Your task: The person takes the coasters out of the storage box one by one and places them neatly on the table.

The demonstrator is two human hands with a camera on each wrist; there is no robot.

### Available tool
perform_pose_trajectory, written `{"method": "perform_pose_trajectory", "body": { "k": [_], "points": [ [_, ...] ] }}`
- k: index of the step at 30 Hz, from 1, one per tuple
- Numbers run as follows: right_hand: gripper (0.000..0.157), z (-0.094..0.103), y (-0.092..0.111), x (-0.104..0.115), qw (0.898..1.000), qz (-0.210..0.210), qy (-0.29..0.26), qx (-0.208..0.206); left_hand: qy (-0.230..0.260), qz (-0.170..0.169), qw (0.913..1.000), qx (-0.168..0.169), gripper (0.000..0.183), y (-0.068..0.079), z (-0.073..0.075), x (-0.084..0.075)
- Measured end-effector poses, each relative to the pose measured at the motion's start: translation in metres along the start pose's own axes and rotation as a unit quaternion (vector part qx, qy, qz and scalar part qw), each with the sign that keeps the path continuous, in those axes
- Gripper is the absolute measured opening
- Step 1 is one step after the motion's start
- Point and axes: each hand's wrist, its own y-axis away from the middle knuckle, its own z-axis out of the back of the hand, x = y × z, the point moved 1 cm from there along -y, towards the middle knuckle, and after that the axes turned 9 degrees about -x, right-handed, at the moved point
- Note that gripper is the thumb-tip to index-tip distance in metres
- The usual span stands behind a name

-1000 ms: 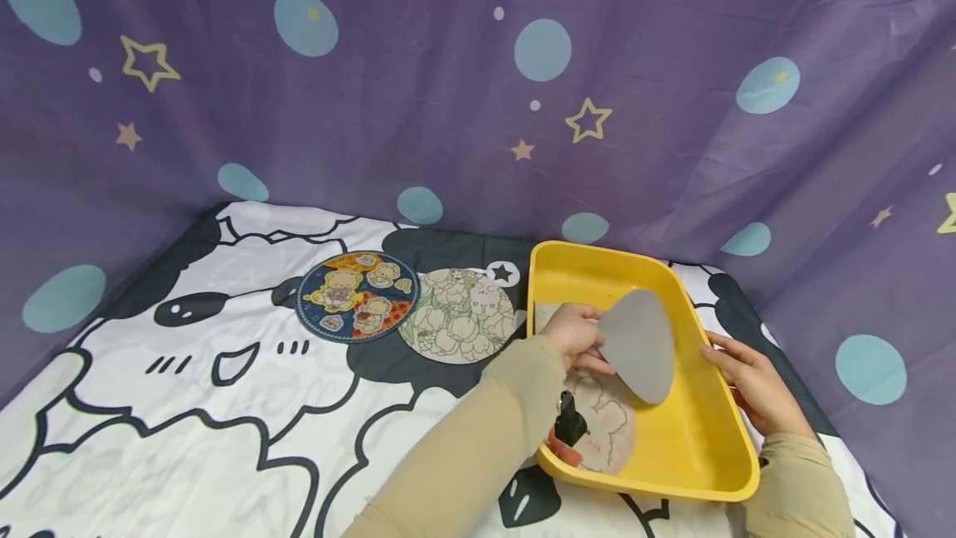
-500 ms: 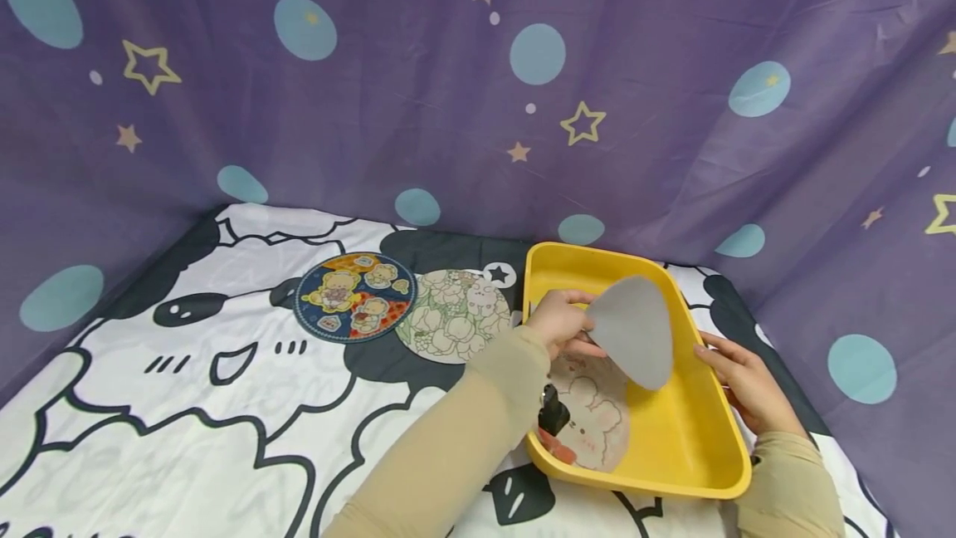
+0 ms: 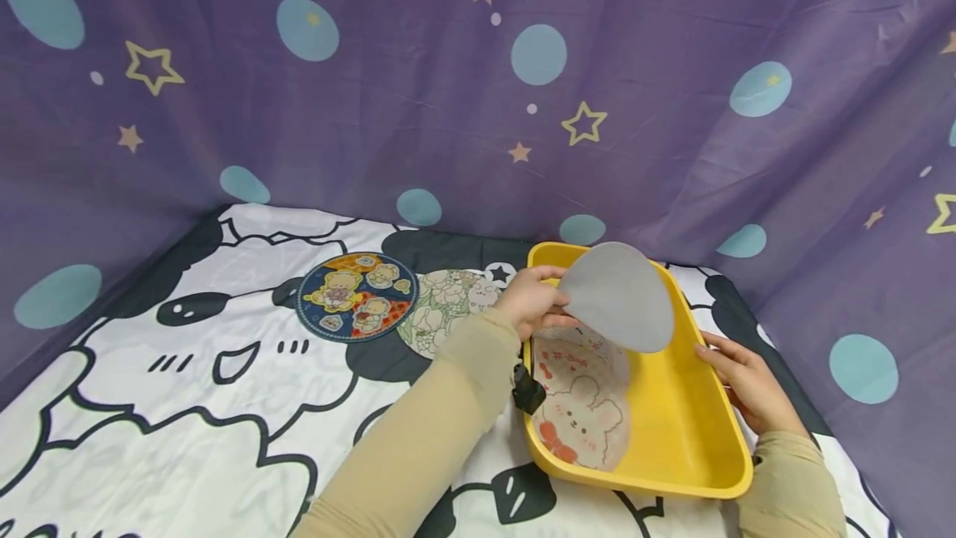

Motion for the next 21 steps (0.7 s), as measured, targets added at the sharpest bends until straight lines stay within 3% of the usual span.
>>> {"method": "perform_pose_trajectory", "body": {
  "k": [12,21],
  "points": [
    [0.040,0.000,0.000,0.000,1.000,-0.005,-0.011,0.002,0.026,0.000,0.9996,0.010,0.055,0.004,0.018,-0.007],
    [0.056,0.000,0.000,0.000,1.000,-0.013,0.005,0.001,0.050,-0.015,0.9986,0.006,0.055,0.012,0.041,-0.012]
  ]
}}
